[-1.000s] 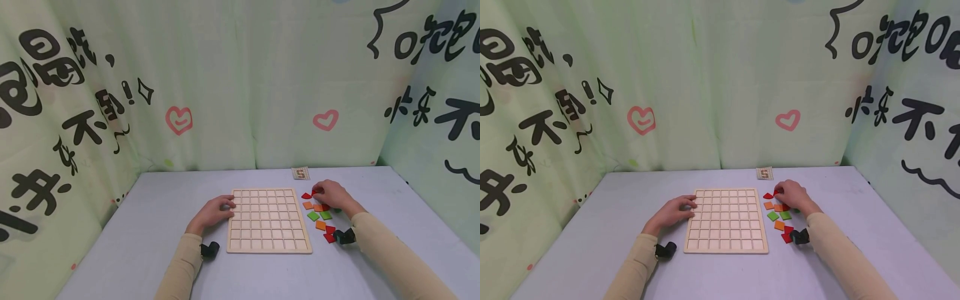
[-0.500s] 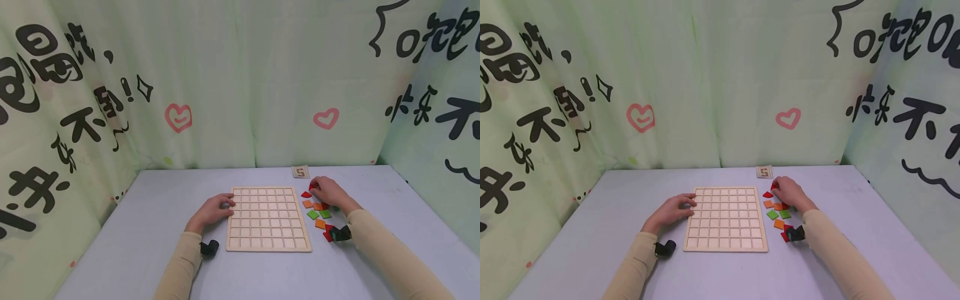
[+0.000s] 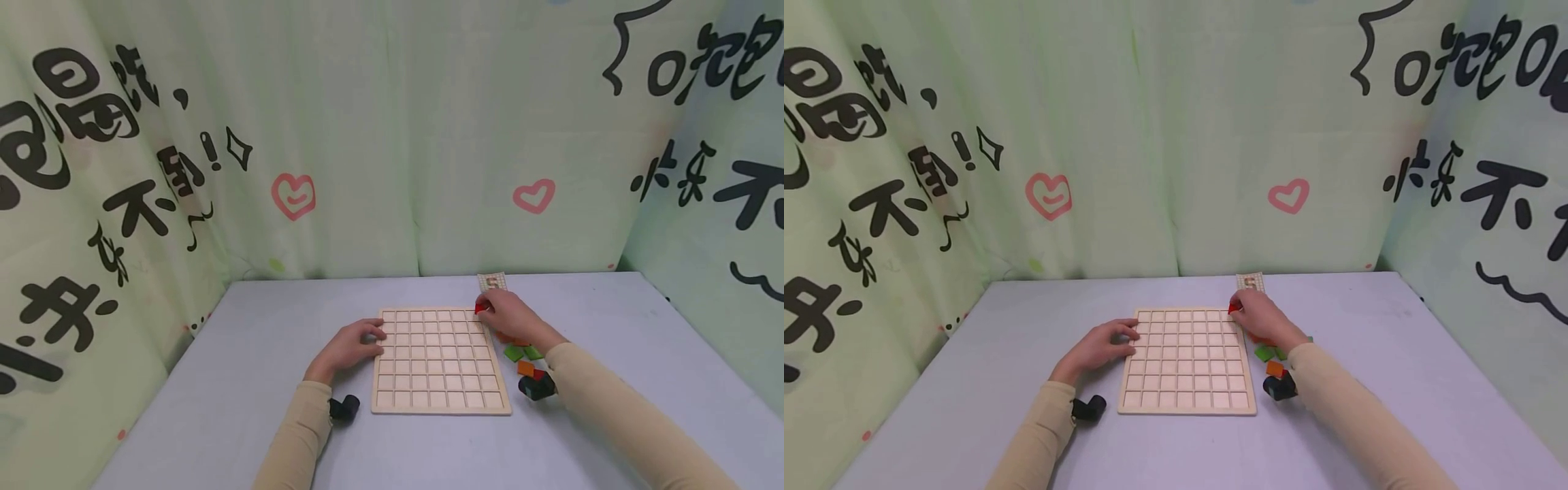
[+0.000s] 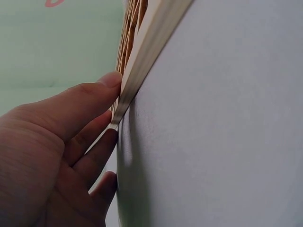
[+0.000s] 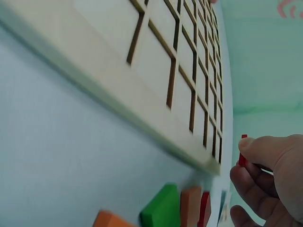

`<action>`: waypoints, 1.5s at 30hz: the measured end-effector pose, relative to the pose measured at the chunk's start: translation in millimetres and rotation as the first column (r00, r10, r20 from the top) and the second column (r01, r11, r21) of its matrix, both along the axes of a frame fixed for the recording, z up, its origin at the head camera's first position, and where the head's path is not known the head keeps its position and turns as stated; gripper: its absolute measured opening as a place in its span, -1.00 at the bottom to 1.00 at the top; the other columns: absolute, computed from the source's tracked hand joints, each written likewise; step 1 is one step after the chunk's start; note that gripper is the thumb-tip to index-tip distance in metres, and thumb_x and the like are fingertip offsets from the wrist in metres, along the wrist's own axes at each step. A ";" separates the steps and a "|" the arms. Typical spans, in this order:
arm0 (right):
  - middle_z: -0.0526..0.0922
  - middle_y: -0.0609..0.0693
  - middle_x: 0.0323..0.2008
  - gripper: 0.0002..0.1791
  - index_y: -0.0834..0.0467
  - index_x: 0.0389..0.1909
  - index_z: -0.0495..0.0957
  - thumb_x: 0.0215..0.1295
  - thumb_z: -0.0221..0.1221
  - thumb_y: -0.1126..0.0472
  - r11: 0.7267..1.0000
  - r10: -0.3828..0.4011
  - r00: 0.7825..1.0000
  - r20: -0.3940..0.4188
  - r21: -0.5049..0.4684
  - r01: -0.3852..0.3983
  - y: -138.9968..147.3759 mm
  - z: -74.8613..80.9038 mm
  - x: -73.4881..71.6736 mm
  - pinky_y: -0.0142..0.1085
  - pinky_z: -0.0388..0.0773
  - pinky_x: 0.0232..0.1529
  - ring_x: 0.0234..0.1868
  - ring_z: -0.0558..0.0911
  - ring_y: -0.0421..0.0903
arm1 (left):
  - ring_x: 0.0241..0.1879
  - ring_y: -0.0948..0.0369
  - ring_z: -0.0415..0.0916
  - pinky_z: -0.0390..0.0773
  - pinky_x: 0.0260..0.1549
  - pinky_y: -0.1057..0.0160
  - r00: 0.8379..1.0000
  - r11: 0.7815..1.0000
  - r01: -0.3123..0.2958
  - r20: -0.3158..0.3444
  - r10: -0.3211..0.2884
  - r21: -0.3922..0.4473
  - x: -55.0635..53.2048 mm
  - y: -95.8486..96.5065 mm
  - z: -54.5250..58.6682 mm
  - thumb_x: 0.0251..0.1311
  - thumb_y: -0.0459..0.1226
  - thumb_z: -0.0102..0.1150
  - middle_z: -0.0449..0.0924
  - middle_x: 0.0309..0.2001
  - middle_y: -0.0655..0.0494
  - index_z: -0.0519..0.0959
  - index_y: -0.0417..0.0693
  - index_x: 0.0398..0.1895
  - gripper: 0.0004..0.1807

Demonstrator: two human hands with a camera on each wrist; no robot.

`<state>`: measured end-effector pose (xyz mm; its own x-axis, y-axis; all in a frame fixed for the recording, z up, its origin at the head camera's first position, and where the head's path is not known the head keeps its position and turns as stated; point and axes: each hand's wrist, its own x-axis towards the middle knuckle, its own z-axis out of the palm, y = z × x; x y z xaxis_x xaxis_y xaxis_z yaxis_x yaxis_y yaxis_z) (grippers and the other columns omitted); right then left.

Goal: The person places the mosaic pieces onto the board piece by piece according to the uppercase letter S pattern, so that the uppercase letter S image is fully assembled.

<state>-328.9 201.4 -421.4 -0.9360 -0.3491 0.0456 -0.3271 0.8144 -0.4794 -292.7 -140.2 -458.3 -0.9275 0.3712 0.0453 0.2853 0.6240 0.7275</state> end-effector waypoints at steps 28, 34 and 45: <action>0.59 0.04 -0.29 -0.77 0.33 -0.09 0.61 0.26 0.25 0.31 0.980 0.194 0.978 -0.075 0.062 -0.189 -53.2 -11.6 5.9 -0.16 0.58 -0.12 -0.24 0.55 -0.05 | 0.40 -0.01 0.20 0.19 0.37 0.00 1.000 1.000 -0.003 0.003 0.003 0.001 -0.2 -0.5 -1.1 0.16 -0.35 0.31 0.42 0.32 0.03 0.65 -0.11 -0.13 -0.80; 0.59 0.03 -0.29 -0.74 0.33 -0.07 0.61 0.27 0.25 0.31 0.984 0.172 0.984 -0.054 0.056 -0.169 -55.4 -13.5 5.5 -0.16 0.58 -0.12 -0.26 0.53 -0.07 | 0.40 -0.02 0.20 0.18 0.37 -0.03 1.000 1.000 0.007 0.002 -0.007 -0.012 0.6 0.8 0.5 0.16 -0.34 0.31 0.43 0.32 0.01 0.66 -0.13 -0.13 -0.80; 0.58 -0.01 -0.30 -0.79 0.27 -0.10 0.62 0.26 0.25 0.30 0.986 0.162 0.985 -0.055 0.045 -0.159 -57.4 -15.7 5.6 -0.19 0.57 -0.14 -0.26 0.52 -0.09 | 0.41 -0.02 0.18 0.17 0.38 -0.02 1.000 1.000 -0.009 0.020 0.009 -0.010 1.0 1.4 1.6 0.18 -0.34 0.30 0.41 0.34 0.03 0.66 -0.11 -0.12 -0.81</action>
<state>-323.4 144.0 -437.0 -0.8638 -0.4973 0.0809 -0.4815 0.7674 -0.4234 -291.7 -138.8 -456.7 -0.9315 0.3629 0.0233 0.2651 0.6338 0.7266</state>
